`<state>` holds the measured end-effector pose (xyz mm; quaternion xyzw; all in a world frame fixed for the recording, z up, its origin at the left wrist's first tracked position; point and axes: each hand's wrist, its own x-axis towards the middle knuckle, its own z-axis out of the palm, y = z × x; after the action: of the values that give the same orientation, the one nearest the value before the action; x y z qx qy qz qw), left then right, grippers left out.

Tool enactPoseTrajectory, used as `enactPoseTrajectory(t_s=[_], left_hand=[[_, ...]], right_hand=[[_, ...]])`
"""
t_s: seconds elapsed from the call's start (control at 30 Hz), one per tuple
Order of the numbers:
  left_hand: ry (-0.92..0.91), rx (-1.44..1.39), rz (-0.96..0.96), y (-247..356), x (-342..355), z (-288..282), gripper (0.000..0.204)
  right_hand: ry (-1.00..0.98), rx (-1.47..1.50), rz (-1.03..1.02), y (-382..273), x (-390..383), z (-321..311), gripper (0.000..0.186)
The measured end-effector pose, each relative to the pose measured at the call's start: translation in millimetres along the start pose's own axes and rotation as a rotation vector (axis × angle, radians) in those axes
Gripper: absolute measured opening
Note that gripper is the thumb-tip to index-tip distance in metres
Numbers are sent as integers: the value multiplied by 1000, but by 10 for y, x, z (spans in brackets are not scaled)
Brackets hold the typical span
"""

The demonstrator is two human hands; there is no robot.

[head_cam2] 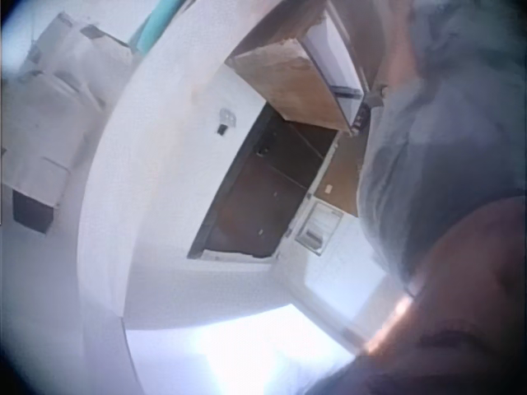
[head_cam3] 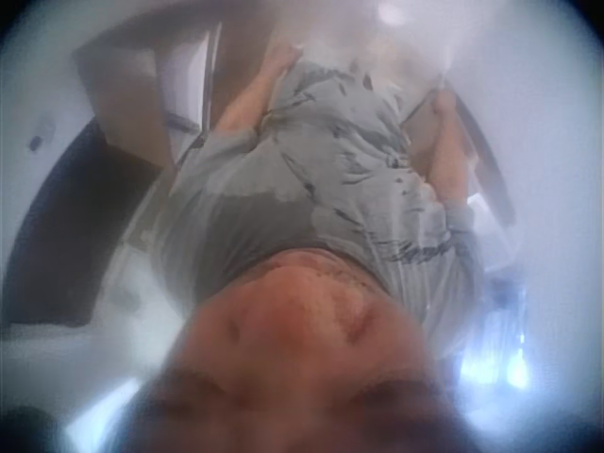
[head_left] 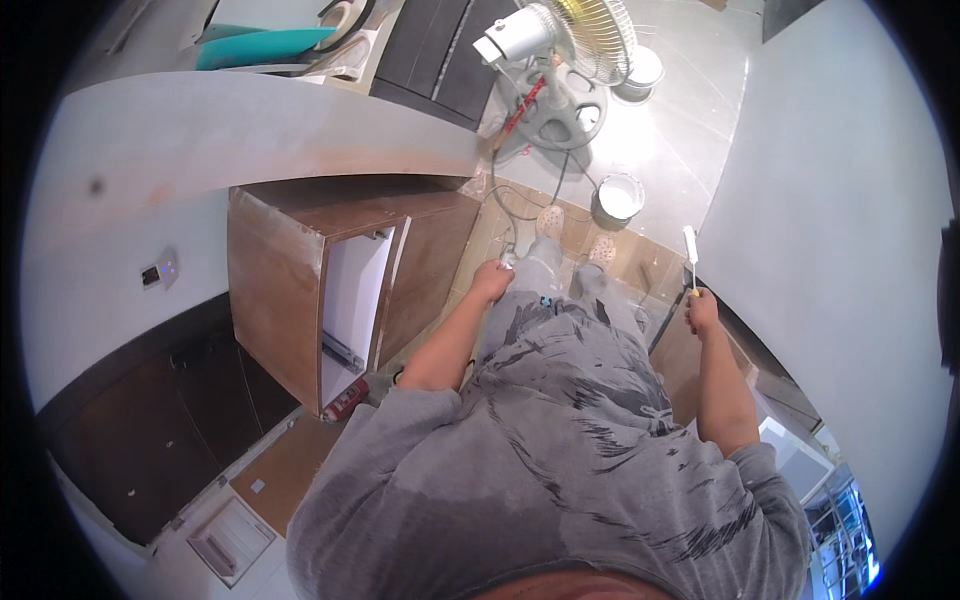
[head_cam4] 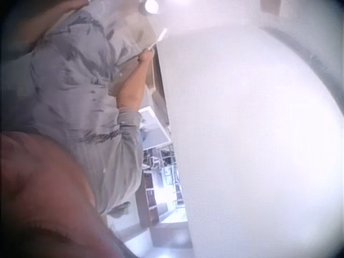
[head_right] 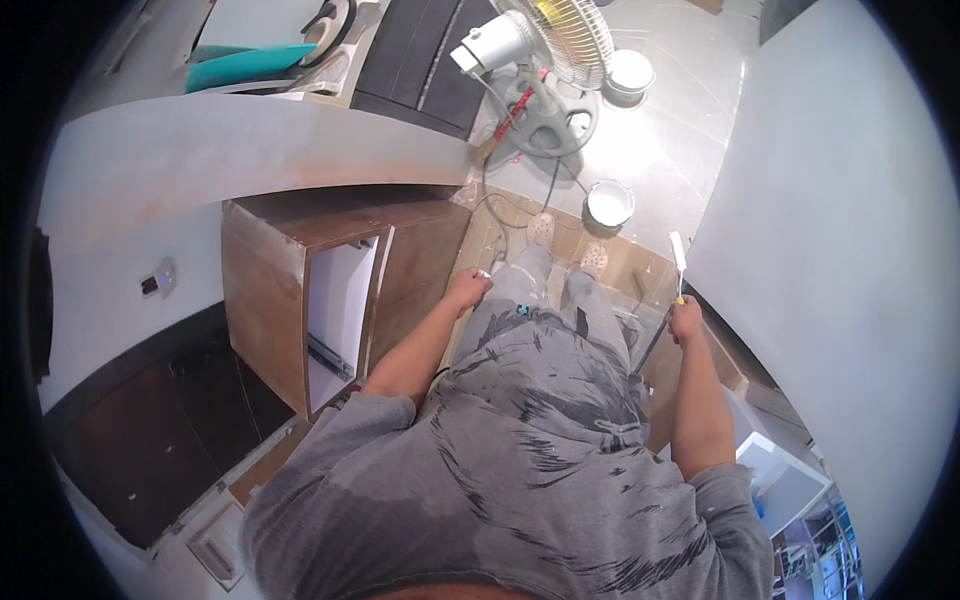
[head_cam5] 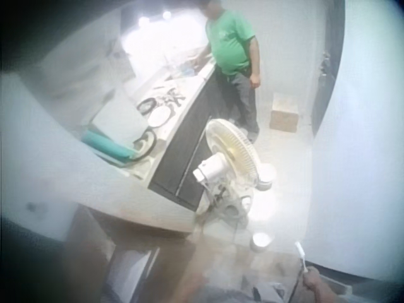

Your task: The person paints the ceiling and walls of a room using a paint roller and a paint can. They repeatedly dip the roller into the paint can and apply white paint to the ceiling and wall surfaces.

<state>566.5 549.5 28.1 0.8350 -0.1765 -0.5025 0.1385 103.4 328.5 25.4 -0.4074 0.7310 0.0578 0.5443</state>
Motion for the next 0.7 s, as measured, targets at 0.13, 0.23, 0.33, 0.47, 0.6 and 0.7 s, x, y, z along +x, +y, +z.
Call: enactPoseTrajectory(t_s=[0.13, 0.23, 0.33, 0.47, 0.6, 0.7], left_hand=[[4, -18, -49, -358, -14, 130, 28], [-79, 9, -60, -679, 70, 327, 30], [-158, 176, -91, -880, 31, 446, 33], [-245, 347, -86, -831, 92, 510, 39], [-298, 495, -130, -1034, 309, 569, 42], [-316, 471, -149, -958, 520, 574, 44]], right_hand=[[-104, -173, -34, -161, 430, 127, 24], [-144, -169, -137, -216, 851, 433, 44], [-184, -358, -331, 2, 1504, 720, 55], [-95, -526, -236, -311, 1796, 1098, 58], [32, -608, -238, -505, 2104, 1553, 55], [67, -512, -151, -692, 2444, 1914, 49]])
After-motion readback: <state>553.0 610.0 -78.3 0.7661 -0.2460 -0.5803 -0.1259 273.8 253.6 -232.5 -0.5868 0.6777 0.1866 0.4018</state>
